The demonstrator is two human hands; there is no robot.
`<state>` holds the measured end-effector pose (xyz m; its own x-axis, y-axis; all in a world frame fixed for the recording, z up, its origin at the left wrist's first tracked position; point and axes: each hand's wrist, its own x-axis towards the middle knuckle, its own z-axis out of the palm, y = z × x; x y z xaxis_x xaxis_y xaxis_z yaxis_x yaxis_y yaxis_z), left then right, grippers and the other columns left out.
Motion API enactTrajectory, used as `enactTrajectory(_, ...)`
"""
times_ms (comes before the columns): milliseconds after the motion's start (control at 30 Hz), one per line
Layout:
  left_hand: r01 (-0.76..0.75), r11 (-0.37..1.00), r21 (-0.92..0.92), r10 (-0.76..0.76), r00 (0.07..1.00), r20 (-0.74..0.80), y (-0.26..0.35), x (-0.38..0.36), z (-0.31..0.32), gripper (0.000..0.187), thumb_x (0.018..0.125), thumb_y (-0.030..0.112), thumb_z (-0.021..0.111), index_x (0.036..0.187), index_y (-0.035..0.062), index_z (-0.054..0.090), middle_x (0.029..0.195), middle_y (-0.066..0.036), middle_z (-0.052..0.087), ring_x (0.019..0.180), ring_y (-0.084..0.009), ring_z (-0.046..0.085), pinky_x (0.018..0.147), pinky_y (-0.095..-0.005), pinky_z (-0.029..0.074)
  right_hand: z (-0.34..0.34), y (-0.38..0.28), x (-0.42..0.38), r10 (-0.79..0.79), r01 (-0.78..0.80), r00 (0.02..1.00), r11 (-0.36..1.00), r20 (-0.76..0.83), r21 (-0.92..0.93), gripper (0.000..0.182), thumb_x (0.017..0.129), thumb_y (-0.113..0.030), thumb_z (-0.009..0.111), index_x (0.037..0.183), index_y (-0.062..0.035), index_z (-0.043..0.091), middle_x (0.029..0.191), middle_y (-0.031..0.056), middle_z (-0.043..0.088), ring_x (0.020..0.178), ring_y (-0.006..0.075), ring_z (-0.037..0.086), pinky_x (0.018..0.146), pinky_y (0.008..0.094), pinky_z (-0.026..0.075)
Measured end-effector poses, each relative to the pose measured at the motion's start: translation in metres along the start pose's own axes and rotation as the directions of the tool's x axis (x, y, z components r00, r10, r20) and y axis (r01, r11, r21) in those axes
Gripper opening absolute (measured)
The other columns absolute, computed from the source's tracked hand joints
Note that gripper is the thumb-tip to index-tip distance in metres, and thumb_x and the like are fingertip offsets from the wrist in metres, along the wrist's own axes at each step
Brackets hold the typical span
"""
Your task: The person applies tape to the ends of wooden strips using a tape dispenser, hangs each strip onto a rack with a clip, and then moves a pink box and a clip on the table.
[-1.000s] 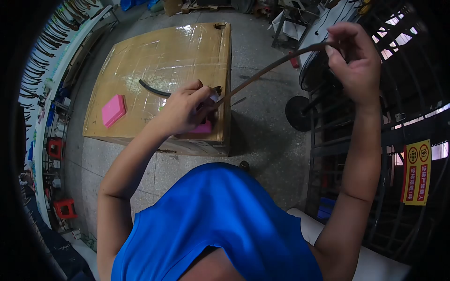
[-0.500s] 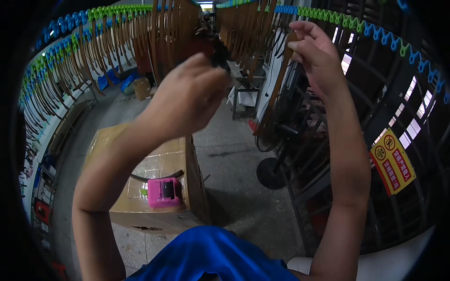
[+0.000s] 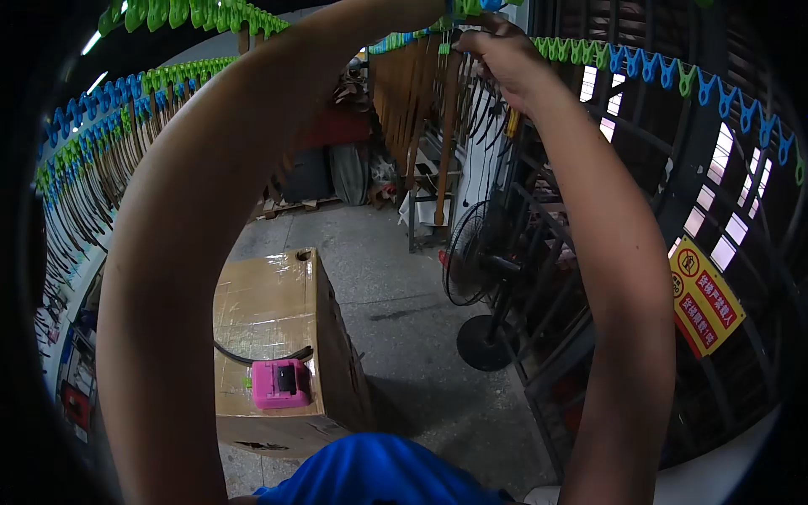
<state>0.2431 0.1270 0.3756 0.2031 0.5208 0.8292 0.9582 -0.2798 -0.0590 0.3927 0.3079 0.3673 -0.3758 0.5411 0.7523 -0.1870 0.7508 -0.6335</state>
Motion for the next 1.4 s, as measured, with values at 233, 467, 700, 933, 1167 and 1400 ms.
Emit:
enactTrajectory(233, 0.033, 0.999, 0.026, -0.035, 0.998, 0.052, 0.012, 0.014, -0.003, 0.011, 0.098, 0.007, 0.064, 0.101, 0.004, 0.075, 0.084, -0.014, 0.074, 0.079, -0.0308, 0.074, 0.072, -0.0402, 0.06, -0.008, 0.01, 0.014, -0.021, 0.02, 0.997, 1.0, 0.076, 0.02, 0.026, 0.092, -0.013, 0.08, 0.114, -0.0089, 0.067, 0.093, -0.0009, 0.064, 0.08, 0.0078, 0.058, 0.065, 0.0252, 0.046)
enactTrajectory(467, 0.095, 0.993, 0.065, -0.101, 0.99, 0.099, 0.012, 0.014, -0.012, 0.01, 0.098, 0.007, 0.065, 0.1, 0.0036, 0.074, 0.082, -0.013, 0.074, 0.075, -0.0281, 0.074, 0.069, -0.038, 0.059, -0.015, 0.022, 0.029, -0.058, 0.048, 0.995, 0.992, 0.082, 0.115, 0.035, 0.094, -0.017, 0.078, 0.127, -0.0106, 0.066, 0.106, 0.002, 0.068, 0.077, 0.0075, 0.059, 0.064, 0.0221, 0.05)
enactTrajectory(700, 0.19, 0.977, 0.096, -0.203, 0.965, 0.164, 0.004, 0.002, -0.023, 0.009, 0.099, 0.007, 0.065, 0.098, 0.0032, 0.074, 0.081, -0.012, 0.073, 0.072, -0.0254, 0.073, 0.065, -0.0358, 0.059, -0.012, 0.019, 0.026, 0.106, -0.107, 0.994, 0.977, 0.013, 0.186, 0.015, 0.1, -0.01, 0.071, 0.114, -0.0092, 0.065, 0.108, 0.0033, 0.071, 0.091, 0.0102, 0.064, 0.069, 0.0264, 0.05)
enactTrajectory(933, 0.294, 0.948, 0.121, -0.316, 0.917, 0.244, -0.017, -0.024, -0.032, 0.009, 0.099, 0.007, 0.066, 0.097, 0.0029, 0.073, 0.079, -0.011, 0.073, 0.068, -0.0227, 0.073, 0.062, -0.0336, 0.058, -0.02, 0.074, -0.038, 0.106, -0.077, 0.991, 0.955, -0.087, 0.287, 0.049, 0.103, -0.034, 0.065, 0.146, -0.0136, 0.055, 0.132, 0.0007, 0.062, 0.122, 0.0139, 0.055, 0.103, 0.038, 0.046)
enactTrajectory(1167, -0.019, 0.999, -0.029, 0.026, 0.964, 0.265, -0.077, -0.171, -0.069, 0.017, 0.103, 0.008, 0.066, 0.115, 0.0014, 0.076, 0.092, -0.013, 0.074, 0.084, -0.0221, 0.076, 0.075, -0.0324, 0.063, 0.036, 0.253, -0.232, 0.66, -0.562, 0.693, 0.746, -0.29, 0.358, 0.045, 0.101, -0.032, 0.068, 0.141, -0.0153, 0.057, 0.13, 0.0014, 0.062, 0.116, 0.0143, 0.057, 0.091, 0.0347, 0.046)
enactTrajectory(1400, 0.47, 0.882, -0.044, -0.4, 0.793, 0.459, -0.122, -0.307, -0.094, 0.019, 0.1, 0.004, 0.068, 0.118, 0.0016, 0.074, 0.097, -0.012, 0.075, 0.079, -0.019, 0.069, 0.071, -0.0321, 0.056, 0.24, 0.22, -0.326, 0.508, -0.491, 0.715, 0.854, 0.481, -0.172, 0.031, 0.1, -0.032, 0.072, 0.118, -0.0068, 0.068, 0.109, 0.0036, 0.067, 0.1, 0.0196, 0.063, 0.09, 0.0355, 0.052)
